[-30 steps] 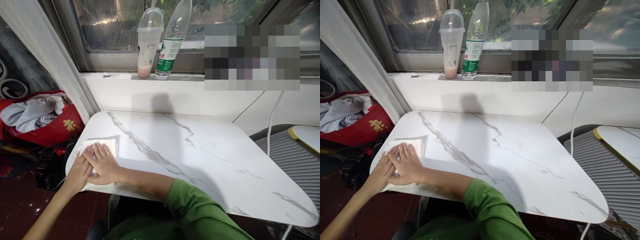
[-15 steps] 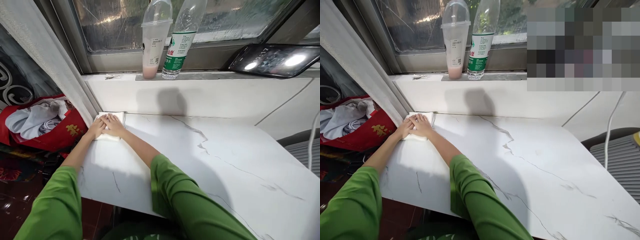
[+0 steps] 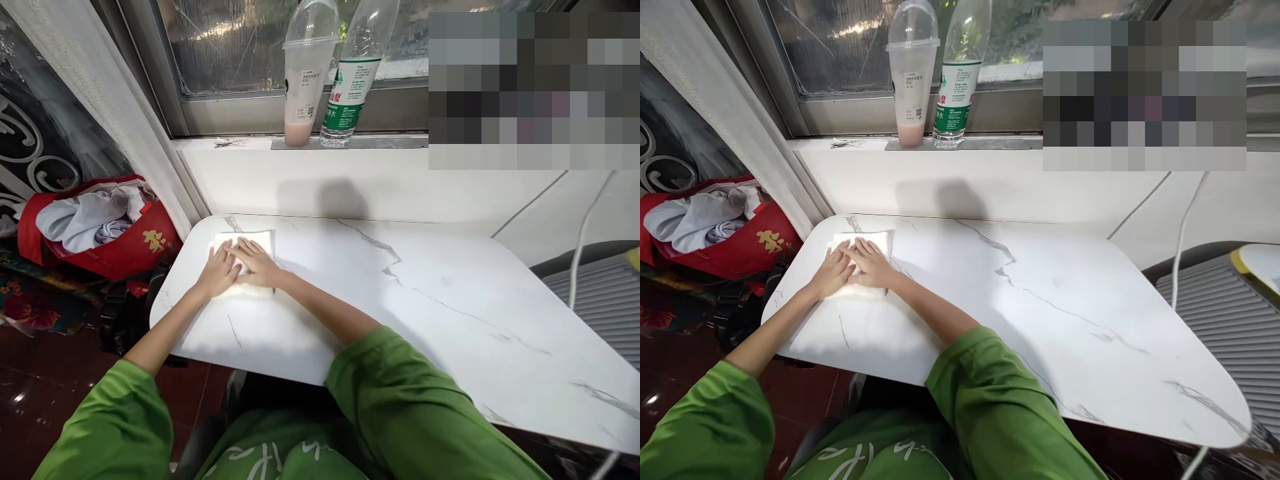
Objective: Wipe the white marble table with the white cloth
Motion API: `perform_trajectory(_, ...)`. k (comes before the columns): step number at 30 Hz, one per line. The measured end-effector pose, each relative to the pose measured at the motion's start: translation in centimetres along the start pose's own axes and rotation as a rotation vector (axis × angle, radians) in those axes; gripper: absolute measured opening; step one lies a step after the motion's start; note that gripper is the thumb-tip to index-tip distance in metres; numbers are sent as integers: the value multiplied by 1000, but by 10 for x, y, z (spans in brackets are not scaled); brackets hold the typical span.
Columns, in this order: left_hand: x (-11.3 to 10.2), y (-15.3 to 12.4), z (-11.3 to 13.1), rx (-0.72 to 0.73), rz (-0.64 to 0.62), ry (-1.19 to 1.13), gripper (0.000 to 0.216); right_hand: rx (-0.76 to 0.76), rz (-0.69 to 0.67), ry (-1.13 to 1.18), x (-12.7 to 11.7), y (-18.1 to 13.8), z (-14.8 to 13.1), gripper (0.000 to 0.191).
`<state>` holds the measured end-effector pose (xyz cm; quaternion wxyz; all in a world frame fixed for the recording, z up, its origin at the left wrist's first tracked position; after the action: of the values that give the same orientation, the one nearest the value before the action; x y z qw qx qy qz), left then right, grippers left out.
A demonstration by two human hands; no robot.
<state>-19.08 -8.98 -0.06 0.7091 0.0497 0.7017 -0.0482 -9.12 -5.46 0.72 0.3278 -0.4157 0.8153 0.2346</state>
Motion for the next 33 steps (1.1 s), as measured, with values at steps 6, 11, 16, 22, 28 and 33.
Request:
perform_trajectory(6,2,-91,86,122,104,-53,60,-126,-64,110,13,-114,-32,91)
perform_trajectory(11,0,-124,151,222,151,-55,65,-73,-13,280,-2,-185,-40,74)
perform_trajectory(16,-5,-98,186,363,159,-24,65,70,281,483,-33,-207,-24,42)
perform_trajectory(22,7,-43,206,430,145,-1,71,171,379,169,-40,-205,6,50)
perform_trajectory(28,11,35,206,332,94,11,67,129,397,3,-74,-167,64,53)
perform_trajectory(33,3,119,203,313,66,15,62,183,504,-46,-121,-127,117,51)
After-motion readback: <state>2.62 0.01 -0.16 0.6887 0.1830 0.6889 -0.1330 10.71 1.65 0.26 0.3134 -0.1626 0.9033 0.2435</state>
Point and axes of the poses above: each hand's wrist, its own y-axis towards the middle knuckle, its own x-axis out of the palm, z = x × y, the point moved 6 cm from there along y, towards the middle knuckle, and after that the axes turned 11 degrees about y, right-handed, at the moved point
